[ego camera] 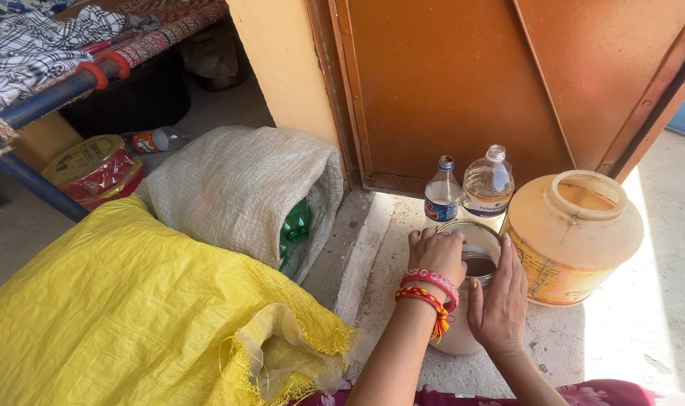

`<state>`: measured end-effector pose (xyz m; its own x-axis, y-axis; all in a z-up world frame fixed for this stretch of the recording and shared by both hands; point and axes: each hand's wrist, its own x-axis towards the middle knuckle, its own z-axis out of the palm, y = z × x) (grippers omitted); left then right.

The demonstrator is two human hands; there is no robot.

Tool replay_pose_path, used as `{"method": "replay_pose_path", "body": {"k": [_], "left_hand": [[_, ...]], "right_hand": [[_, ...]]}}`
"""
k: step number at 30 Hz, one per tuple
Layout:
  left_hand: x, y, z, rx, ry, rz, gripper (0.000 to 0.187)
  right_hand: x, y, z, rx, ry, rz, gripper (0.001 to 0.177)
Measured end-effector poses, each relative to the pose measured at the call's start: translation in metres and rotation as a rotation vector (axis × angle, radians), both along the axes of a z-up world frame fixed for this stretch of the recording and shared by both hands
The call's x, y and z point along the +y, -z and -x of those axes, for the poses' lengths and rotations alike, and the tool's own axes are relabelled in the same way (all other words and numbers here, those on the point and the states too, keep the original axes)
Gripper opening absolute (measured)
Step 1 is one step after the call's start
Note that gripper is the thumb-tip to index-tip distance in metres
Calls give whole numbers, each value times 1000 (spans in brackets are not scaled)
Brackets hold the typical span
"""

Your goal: The person sits on the floor and removes plastic bottles and a plastic jar from a yellow sack. They unscrew bottle caps, place the caps into a small container, and set the empty bottles and jar on the floor beside the sack.

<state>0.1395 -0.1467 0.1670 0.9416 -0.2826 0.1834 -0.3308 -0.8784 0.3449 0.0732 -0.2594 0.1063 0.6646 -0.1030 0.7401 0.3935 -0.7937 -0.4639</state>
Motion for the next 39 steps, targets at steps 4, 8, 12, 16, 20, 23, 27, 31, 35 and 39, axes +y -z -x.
{"method": "replay_pose_path", "body": {"k": [4,8,12,16,20,23,27,31,35,39], "left_hand": [[-5,-7,-5,24,-6,-87,23],[-14,-6,-12,35,-39,-169,8],[-16,-3,-12,29,-58,-160,8],[-6,-4,0,-59,-27,11,19],[17,-5,18,-287,70,280,36],[39,4,32,-385,63,414,38],[73,26,52,-323,19,491,42],[99,52,73,-234,-46,519,41],[118,70,88,-172,-111,531,40],[134,84,94,-86,-169,499,40]], "right_hand": [[2,0,-1,-22,-2,5,73],[0,1,-1,-22,-15,4,73],[0,1,-1,-23,-21,-1,72],[-1,1,1,-7,-23,-22,59],[0,-2,0,2,4,45,57],[4,-3,3,-60,77,87,67],[11,-6,1,31,116,29,66],[21,-5,-16,-16,113,13,68],[41,-2,-35,6,113,10,68],[55,-1,-52,122,87,-45,68]]}}
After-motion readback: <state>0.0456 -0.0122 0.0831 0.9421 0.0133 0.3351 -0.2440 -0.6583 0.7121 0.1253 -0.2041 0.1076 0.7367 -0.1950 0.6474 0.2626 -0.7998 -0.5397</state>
